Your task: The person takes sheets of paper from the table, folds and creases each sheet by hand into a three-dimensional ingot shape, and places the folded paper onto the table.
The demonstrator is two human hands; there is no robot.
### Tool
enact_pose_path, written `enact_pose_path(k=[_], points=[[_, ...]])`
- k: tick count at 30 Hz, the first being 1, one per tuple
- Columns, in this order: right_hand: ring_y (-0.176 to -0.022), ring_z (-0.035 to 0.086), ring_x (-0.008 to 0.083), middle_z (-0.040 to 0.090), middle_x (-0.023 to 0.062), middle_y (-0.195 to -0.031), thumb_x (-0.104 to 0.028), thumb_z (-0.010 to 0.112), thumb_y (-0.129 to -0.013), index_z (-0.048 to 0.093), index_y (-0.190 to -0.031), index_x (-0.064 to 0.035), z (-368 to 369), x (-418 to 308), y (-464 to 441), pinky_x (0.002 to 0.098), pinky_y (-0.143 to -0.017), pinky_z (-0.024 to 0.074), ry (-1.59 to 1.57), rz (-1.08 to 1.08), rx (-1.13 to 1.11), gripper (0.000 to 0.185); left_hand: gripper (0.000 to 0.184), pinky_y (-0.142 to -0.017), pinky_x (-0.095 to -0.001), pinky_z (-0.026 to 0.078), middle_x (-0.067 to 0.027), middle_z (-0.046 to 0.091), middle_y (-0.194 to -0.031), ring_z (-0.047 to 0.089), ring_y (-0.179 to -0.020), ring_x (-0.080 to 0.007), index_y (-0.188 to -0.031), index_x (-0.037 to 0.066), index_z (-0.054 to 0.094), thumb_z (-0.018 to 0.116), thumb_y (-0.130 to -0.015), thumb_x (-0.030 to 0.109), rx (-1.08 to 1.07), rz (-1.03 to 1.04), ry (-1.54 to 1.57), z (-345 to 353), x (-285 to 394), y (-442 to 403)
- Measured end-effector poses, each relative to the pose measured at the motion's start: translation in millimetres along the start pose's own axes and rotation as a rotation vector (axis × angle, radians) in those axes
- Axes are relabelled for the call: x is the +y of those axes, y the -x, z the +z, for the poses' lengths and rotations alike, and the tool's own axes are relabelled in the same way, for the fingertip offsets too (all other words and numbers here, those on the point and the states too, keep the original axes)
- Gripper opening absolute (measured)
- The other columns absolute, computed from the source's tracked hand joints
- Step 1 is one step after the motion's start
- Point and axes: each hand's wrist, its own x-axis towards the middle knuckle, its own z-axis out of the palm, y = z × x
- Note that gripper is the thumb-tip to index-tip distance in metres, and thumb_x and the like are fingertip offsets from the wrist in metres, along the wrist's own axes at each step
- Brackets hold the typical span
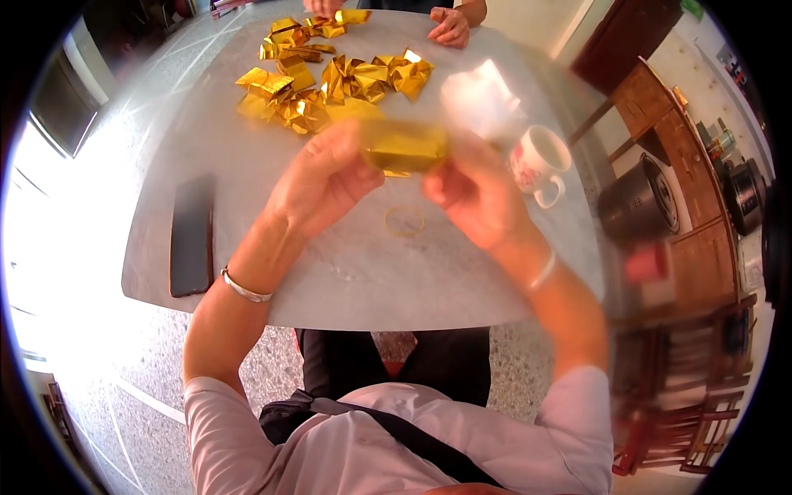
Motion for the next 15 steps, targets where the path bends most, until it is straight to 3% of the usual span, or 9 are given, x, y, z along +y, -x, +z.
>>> enact_pose_path(k=[3,7,8,15], points=[[-0.069,0.054,0.0143,0.058,0.0068,-0.081,-0.018,0.053,-0.090,0.054,-0.088,-0.0030,-0.9,-6.3,3.9,0.0247,-0.060,0.0424,0.059,0.013,-0.036,0.015,0.023,-0.071,-0.0261,0.043,-0.0015,0.058,-0.096,0.053,-0.082,-0.0117,-0.102,0.006,0.057,0.061,-0.084,0.020,-0.113,0.022,-0.022,-1.4,2.4,3.8],[-0.068,0.053,0.0147,0.056,0.0075,-0.079,-0.015,0.056,-0.088,0.054,-0.087,-0.0012,15.2,-19.3,13.4,0.0251,-0.059,0.0419,0.179,-0.034,-0.094,0.014,0.017,-0.069,-0.0283,0.042,-0.0047,0.057,-0.084,0.052,-0.078,-0.0154,-0.087,0.004,0.059,0.064,-0.082,0.020,-0.357,0.008,-0.069,6.2,9.4,5.5],[-0.067,0.051,0.0139,0.055,0.0076,-0.078,-0.016,0.060,-0.085,0.055,-0.084,-0.0009,12.0,-16.0,10.5,0.0249,-0.059,0.0414,0.189,-0.110,-0.205,0.016,0.018,-0.068,-0.0294,0.041,-0.0066,0.056,-0.081,0.051,-0.075,-0.0170,-0.082,0.003,0.058,0.065,-0.080,0.019,-0.390,0.056,-0.104,10.9,8.7,4.9],[-0.065,0.046,0.0124,0.052,0.0067,-0.074,-0.017,0.069,-0.078,0.059,-0.078,-0.0004,25.5,-19.0,24.2,0.0250,-0.060,0.0380,0.260,-0.171,-0.337,0.019,0.022,-0.063,-0.0298,0.039,-0.0077,0.055,-0.074,0.049,-0.071,-0.0182,-0.074,0.001,0.058,0.072,-0.073,0.018,-0.525,0.085,-0.066,26.0,9.7,9.9]])
